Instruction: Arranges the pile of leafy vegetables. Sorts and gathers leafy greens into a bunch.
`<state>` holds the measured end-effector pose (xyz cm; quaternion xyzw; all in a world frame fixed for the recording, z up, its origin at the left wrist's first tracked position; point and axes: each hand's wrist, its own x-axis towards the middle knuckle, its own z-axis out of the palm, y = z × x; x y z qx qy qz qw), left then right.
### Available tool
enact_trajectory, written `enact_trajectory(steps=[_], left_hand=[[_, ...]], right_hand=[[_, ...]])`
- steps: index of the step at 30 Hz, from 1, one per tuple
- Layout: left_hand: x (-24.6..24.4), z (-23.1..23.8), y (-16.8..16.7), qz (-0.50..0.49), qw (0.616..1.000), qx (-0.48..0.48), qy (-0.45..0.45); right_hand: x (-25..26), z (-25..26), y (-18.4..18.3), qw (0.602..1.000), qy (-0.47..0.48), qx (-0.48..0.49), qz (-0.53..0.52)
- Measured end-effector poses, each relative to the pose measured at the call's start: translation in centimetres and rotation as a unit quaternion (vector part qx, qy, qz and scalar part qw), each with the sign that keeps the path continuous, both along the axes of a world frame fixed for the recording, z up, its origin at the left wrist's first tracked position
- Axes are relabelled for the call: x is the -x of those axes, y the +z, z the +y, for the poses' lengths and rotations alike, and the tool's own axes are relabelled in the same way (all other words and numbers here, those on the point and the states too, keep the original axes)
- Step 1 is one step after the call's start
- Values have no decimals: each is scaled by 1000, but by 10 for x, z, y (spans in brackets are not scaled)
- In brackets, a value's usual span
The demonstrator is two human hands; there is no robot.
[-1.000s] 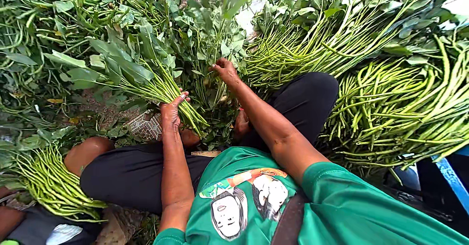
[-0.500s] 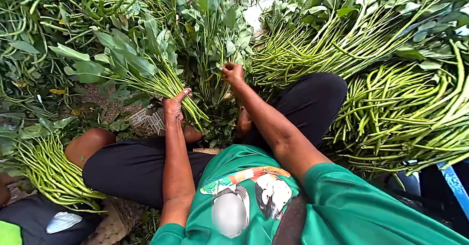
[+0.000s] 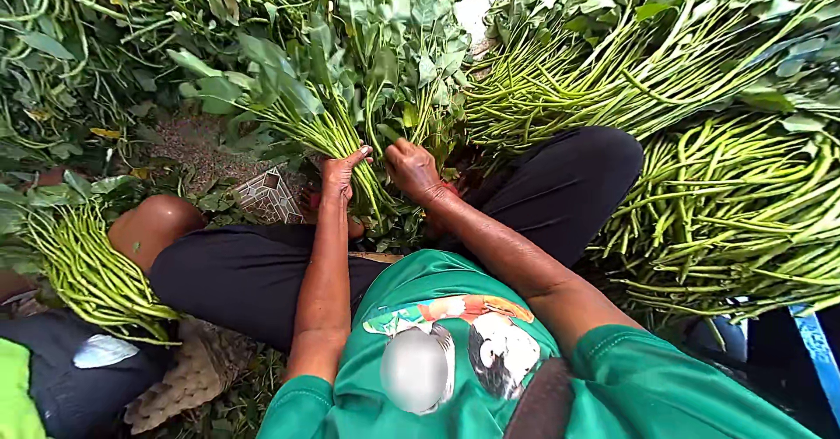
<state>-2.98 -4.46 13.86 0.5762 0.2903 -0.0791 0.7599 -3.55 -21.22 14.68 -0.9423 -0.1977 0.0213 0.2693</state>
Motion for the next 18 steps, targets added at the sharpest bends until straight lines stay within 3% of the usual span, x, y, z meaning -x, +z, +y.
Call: enact_trajectory(steps=[7,14,18], left_hand=[[-1,3,-1,69,995,-56,34],[0,14,-1,50,993,-104,26],[-1,18,1,2,995,-100,-21]], right_hand=[[13,10,-7,993,99,-48,-52],[55,-3,29,966,205,-139,71],[36,-13,34,968,117,-182,126]])
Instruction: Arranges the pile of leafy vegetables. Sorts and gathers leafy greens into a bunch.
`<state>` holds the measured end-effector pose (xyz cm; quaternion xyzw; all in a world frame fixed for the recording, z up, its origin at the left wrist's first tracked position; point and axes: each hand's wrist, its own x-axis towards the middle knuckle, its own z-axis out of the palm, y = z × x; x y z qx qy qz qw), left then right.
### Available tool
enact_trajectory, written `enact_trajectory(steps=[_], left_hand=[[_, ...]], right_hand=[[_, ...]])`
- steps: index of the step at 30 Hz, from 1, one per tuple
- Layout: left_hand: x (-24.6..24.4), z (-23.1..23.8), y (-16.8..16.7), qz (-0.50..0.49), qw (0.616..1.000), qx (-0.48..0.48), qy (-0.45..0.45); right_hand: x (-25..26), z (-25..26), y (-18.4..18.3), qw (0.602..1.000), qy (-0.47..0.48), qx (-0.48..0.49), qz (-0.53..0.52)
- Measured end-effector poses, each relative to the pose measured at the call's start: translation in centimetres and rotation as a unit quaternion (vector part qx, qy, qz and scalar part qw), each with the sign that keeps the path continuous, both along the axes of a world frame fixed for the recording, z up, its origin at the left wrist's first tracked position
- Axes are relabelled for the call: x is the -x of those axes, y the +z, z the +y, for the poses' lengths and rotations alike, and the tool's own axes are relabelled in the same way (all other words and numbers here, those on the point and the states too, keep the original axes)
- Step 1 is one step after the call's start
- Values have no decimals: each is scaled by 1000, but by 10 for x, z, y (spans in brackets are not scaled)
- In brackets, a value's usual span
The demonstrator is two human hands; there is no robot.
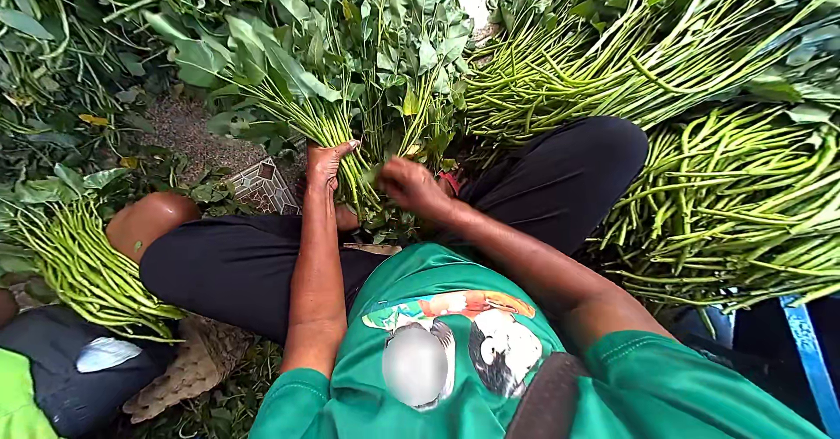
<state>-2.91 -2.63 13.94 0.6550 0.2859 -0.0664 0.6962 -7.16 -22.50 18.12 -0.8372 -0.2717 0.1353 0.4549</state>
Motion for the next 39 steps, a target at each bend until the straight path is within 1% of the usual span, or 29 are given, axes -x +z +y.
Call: enact_trajectory(steps=[1,3,5,7,8,11,13,15,17,19,20,22,24,25,26,27,29,30,32,33,35,37,39], left_hand=[[2,-3,1,-6,1000,0,-14],[2,-11,4,-3,999,-7,-37],[2,-15,7,-6,999,-5,-47],[1,-15,7,-24,999,7,-44],[1,-11,5,-33,999,10,-42],[-1,3,3,-33,999,-3,-41],[-2,6,3,-31,998,18,-49],[-2,6,2,-28,997,45,-58],[-1,5,1,-32,995,67,-62],[-2,6,0,-34,994,85,-58],[-2,7,0,-33,994,94,-53],[-2,14,0,-38,993,107,-38],[-2,25,1,-54,993,102,-7],[-2,31,3,-57,994,92,11],[-2,36,7,-56,995,79,32],[-2,40,12,-53,995,63,55],[0,45,23,-55,993,8,101],[1,47,27,-60,990,-25,122],[0,48,30,-87,982,-64,152],[0,48,29,-103,980,-61,158],[7,42,33,-115,984,-9,137],[19,36,38,-84,991,71,82],[20,38,32,-52,988,127,71]], right_hand=[[-17,-1,-3,1000,-21,5,12],[-50,-2,-14,999,-13,9,46],[-63,2,-26,994,-11,2,112],[-55,9,-34,987,-35,18,157],[-46,11,-34,986,-35,33,162],[-14,6,-33,992,-7,56,113],[-12,0,-35,993,-45,41,101],[-26,-6,-34,989,-52,15,139],[-35,-6,-30,978,-26,-13,206],[-30,1,-26,966,14,-22,259],[-22,6,-23,968,30,-12,247],[-2,12,-20,985,63,8,160],[12,12,-16,991,111,21,77],[16,11,-15,990,124,30,53],[13,9,-14,987,134,55,66],[4,7,-13,980,139,91,114],[-24,7,-24,956,111,152,227],[-38,8,-37,949,76,158,261],[-66,16,-67,942,-5,126,311],[-78,23,-83,938,-35,113,325],[-95,37,-110,930,-74,113,341],[-104,46,-129,922,-98,130,352],[-107,47,-140,926,-125,136,330]])
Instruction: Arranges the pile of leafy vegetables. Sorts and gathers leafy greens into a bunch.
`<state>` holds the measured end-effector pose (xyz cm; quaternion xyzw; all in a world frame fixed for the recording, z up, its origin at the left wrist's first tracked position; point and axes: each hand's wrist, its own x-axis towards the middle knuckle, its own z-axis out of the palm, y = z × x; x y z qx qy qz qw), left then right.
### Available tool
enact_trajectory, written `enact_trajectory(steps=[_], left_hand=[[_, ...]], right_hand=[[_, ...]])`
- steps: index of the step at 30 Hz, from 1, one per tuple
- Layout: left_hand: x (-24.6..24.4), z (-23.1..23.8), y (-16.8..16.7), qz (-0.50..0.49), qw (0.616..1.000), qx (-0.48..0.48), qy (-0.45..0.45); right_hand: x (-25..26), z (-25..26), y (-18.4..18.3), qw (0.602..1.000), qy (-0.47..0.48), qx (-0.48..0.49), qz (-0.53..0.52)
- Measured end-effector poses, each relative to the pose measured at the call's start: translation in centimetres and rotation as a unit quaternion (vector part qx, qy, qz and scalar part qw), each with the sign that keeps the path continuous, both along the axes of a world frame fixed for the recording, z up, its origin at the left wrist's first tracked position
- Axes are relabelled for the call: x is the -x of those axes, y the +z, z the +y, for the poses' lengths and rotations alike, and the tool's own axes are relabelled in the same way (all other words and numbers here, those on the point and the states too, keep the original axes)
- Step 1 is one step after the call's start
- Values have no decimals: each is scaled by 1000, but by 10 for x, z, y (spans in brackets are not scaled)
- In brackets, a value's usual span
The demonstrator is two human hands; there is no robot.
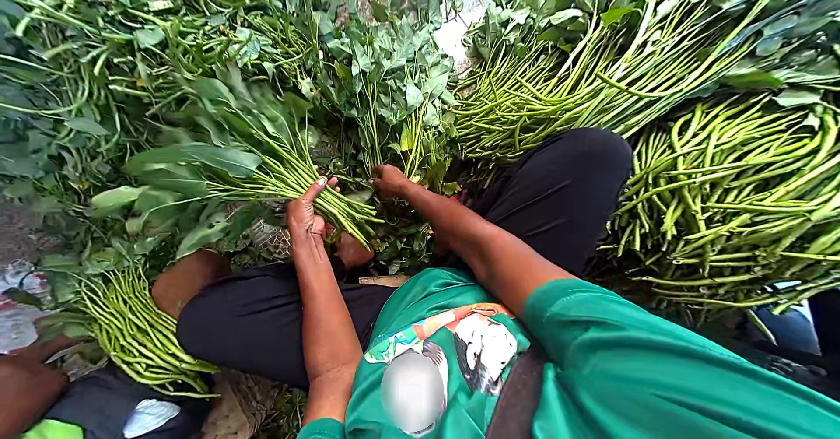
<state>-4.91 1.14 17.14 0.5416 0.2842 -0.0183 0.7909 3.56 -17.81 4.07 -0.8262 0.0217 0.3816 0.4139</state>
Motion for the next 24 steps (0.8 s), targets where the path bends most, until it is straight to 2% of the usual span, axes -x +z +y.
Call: enact_trajectory(steps=[4,8,11,15,19,21,24], left_hand=[[-16,-4,-14,27,998,10,55],[-26,-12,-31,37,998,19,55],[-28,-21,-39,40,999,8,26],[-26,-39,-41,44,999,-24,-15],[-23,-45,-38,48,997,-49,-44],[-22,-43,-34,58,996,-45,-42],[-20,-47,-30,44,998,-37,-30]], right_hand=[[9,-21,34,992,-91,-38,-81],[38,-36,76,959,-200,-201,-7],[71,-38,103,945,-190,-265,14],[103,-33,107,959,-111,-260,-15],[108,-35,105,972,-28,-229,-38],[104,-34,100,969,-67,-240,-10],[92,-20,103,942,-179,-275,73]])
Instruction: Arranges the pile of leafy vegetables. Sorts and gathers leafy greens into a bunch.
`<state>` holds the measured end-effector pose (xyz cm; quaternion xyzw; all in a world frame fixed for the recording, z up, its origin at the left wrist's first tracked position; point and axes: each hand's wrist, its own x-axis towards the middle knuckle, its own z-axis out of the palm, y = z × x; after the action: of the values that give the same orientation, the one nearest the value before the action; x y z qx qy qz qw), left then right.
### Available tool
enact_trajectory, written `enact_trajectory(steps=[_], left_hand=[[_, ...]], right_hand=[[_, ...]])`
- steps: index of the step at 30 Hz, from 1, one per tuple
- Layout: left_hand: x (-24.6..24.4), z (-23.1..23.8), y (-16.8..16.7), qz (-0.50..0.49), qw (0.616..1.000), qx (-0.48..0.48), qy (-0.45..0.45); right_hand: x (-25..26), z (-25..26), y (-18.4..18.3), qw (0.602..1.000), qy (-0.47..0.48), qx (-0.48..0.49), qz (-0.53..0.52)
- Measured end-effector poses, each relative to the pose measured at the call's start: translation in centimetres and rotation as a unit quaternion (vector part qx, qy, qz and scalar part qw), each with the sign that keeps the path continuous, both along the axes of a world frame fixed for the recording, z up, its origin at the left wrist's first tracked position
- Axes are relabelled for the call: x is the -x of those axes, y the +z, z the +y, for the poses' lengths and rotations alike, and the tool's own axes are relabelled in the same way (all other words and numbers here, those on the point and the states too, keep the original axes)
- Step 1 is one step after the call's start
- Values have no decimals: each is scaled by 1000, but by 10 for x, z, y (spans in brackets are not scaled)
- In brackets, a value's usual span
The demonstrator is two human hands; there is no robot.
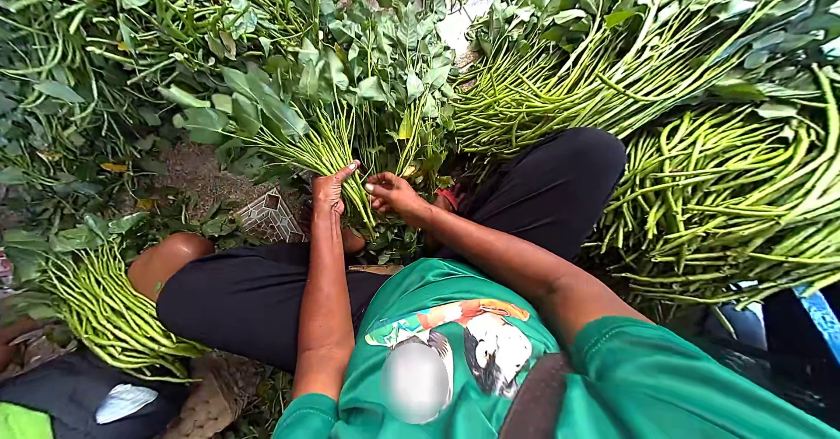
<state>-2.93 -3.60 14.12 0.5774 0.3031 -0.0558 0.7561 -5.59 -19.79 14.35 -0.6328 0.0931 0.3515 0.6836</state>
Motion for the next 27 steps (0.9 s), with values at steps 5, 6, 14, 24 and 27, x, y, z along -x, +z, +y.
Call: enact_trajectory(steps=[5,6,14,24,27], left_hand=[[2,-8,7,-57,997,-11,41],[1,-6,8,-61,996,-16,55],[8,50,27,-87,987,-60,122],[1,13,22,-46,997,62,17],[2,6,21,-48,998,35,10]], right_hand=[[-21,35,-11,988,-86,59,-114],[-22,37,-9,981,-71,83,-162],[31,-13,4,858,416,217,-209],[-56,-40,-38,846,232,450,-167],[-52,-42,-36,854,194,455,-161]])
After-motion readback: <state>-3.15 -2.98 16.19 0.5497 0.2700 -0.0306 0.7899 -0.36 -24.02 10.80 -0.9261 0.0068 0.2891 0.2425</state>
